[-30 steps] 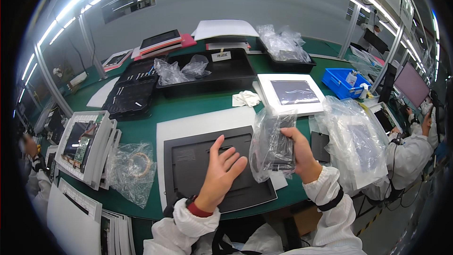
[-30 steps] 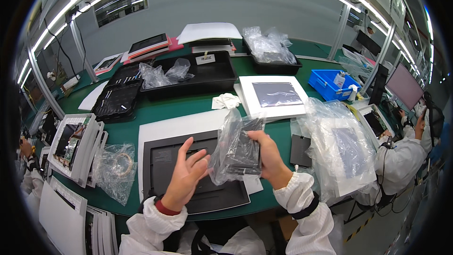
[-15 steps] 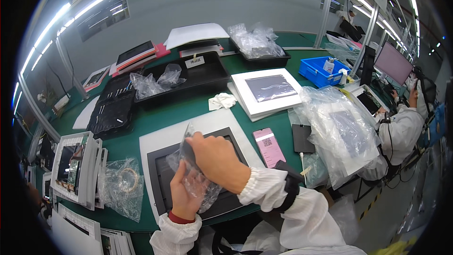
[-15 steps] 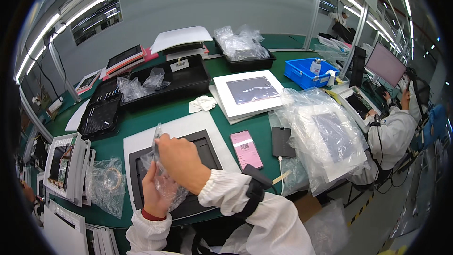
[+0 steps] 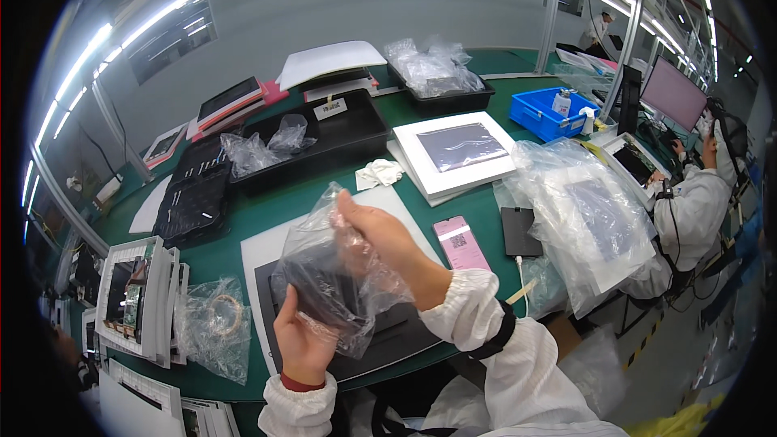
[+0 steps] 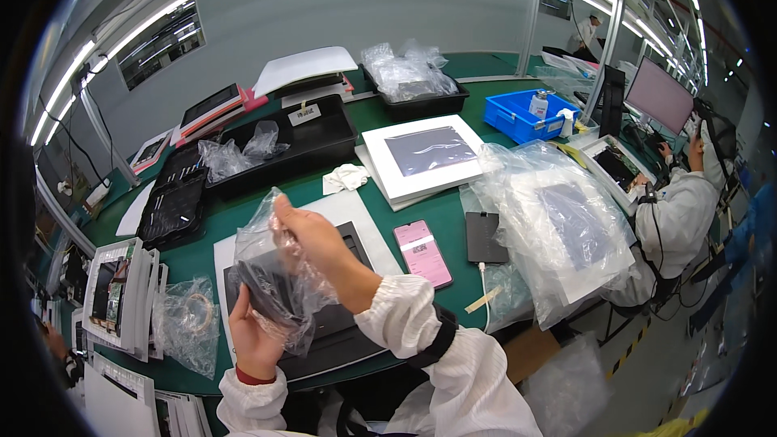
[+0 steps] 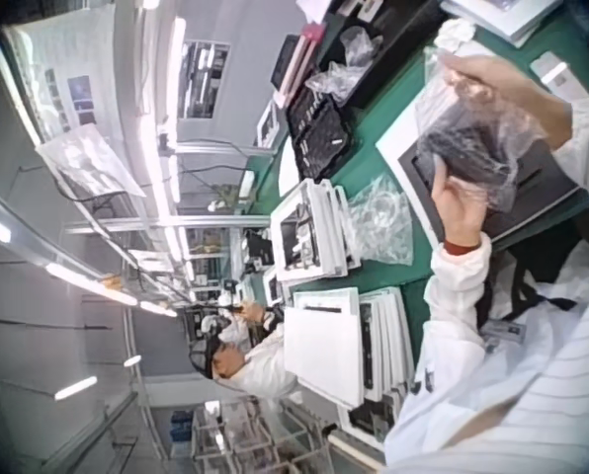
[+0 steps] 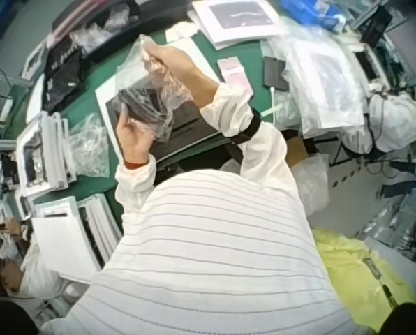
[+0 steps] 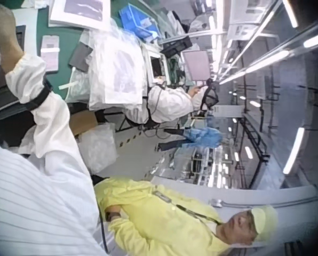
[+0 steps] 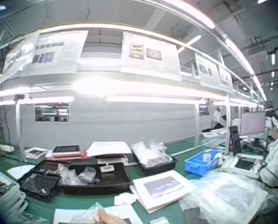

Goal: Assembling the components of an electronic display unit, including connecting the circuit board and housing.

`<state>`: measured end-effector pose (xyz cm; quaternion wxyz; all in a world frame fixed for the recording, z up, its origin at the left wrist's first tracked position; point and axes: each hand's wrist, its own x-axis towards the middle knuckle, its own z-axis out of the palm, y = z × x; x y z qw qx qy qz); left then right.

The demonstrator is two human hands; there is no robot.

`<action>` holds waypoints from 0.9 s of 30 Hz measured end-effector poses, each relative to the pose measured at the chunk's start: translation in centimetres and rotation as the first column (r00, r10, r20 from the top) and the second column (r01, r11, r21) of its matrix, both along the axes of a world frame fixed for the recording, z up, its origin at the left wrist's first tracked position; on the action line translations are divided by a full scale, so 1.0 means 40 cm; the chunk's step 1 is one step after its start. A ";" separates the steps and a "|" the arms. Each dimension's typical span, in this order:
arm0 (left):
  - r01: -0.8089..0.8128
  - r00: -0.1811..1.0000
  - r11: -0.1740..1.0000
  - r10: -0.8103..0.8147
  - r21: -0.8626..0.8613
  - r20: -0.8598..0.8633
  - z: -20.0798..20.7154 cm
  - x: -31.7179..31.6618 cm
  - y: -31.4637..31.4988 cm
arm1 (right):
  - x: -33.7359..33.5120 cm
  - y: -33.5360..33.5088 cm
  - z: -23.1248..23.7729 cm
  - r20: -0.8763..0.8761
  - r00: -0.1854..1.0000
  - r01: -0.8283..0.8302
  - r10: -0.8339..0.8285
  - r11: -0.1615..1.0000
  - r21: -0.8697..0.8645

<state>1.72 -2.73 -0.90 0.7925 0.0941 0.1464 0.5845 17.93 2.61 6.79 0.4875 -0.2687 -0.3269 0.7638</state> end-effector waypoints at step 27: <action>-0.243 0.913 0.970 0.227 -0.005 -0.339 -0.006 -0.080 -0.052 | 0.487 0.033 -0.261 0.696 -0.567 0.439 -0.440 0.554 0.708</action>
